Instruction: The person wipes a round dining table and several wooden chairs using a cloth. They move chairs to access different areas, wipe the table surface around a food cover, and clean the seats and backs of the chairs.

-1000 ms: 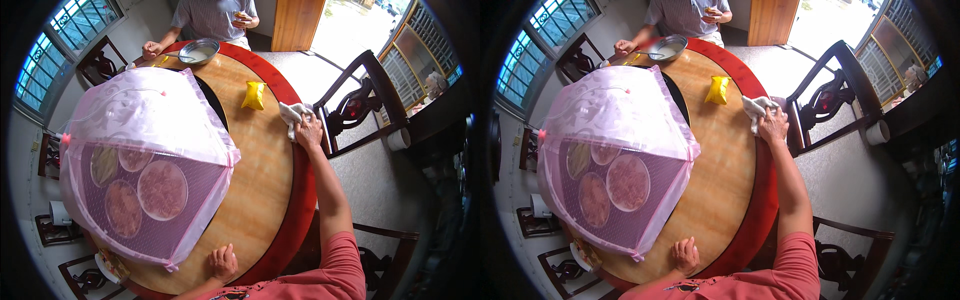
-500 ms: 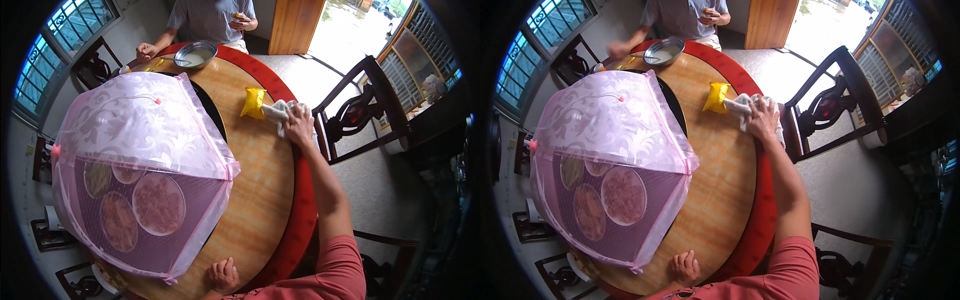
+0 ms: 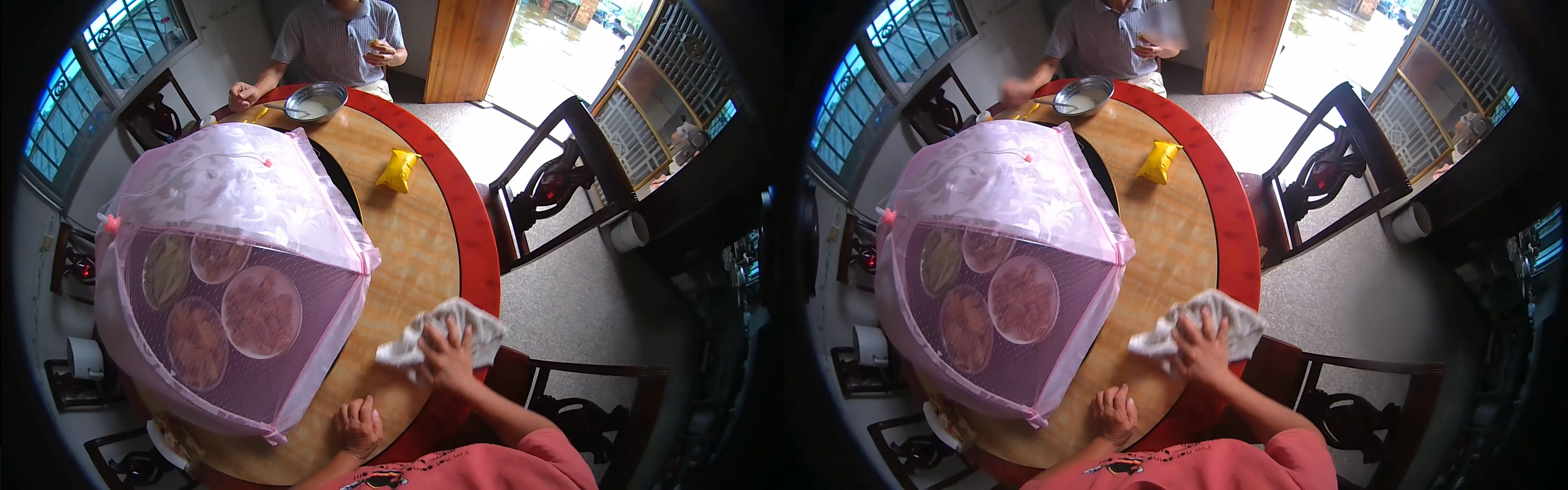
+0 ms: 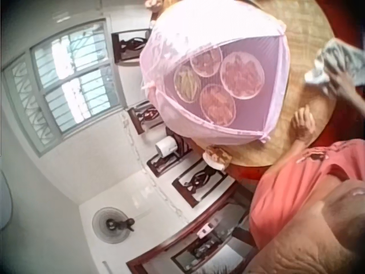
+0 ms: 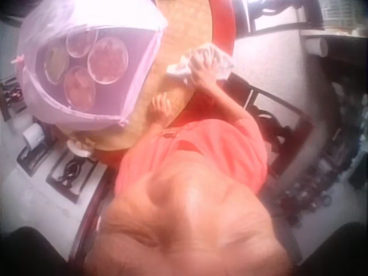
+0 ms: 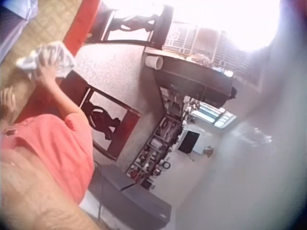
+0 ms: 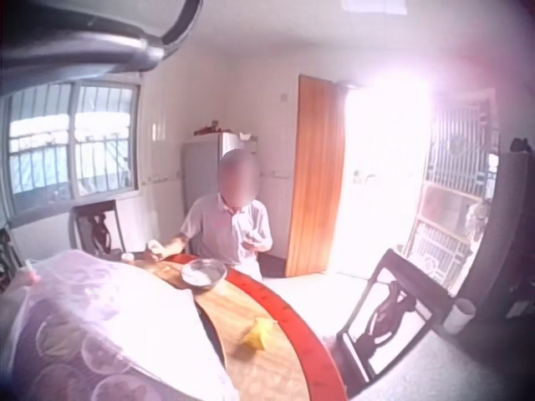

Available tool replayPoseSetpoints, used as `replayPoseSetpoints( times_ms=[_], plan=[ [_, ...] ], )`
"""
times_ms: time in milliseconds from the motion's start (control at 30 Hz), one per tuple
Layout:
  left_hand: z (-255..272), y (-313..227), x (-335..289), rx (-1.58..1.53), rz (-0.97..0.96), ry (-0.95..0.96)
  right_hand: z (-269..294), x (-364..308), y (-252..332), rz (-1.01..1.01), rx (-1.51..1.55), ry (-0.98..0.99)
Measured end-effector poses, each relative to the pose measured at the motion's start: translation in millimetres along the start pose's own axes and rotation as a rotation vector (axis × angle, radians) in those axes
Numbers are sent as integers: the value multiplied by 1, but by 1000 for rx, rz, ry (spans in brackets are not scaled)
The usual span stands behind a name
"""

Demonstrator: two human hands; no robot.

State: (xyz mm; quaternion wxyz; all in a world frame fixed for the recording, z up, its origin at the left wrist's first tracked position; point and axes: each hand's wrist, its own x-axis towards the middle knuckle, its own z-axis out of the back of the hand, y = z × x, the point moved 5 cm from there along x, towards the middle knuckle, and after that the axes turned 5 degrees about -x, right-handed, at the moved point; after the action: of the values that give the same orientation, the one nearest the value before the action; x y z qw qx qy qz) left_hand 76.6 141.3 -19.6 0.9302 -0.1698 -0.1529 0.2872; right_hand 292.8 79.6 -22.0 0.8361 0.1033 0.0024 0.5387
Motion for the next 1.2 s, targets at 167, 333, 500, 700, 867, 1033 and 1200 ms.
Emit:
replayPoseSetpoints(
  times_ms=[167, 333, 500, 700, 867, 1033, 1200],
  plan=[
    [0, -1, -1, -49, 12, -29, -2, -69, 31, 86, 57, 120],
    [4, -5, 1, -35, -18, -84, 19, 15, -77, -293, -49, -120],
    [3, -4, 0, -28, -26, -120, 7, 57, -122, -575, -23, -176],
    [-1, -1, -5, 11, -36, -185, -1, -14, -90, -486, 88, -280],
    [-8, -2, -7, 33, -52, -222, -9, -104, -21, -355, 41, -220],
    [-8, 1, -5, -15, 37, -119, 12, -153, 35, -120, 105, -267],
    [-8, -2, -8, -735, 370, 41, 37, -169, 11, -287, 779, -188]
  ],
)
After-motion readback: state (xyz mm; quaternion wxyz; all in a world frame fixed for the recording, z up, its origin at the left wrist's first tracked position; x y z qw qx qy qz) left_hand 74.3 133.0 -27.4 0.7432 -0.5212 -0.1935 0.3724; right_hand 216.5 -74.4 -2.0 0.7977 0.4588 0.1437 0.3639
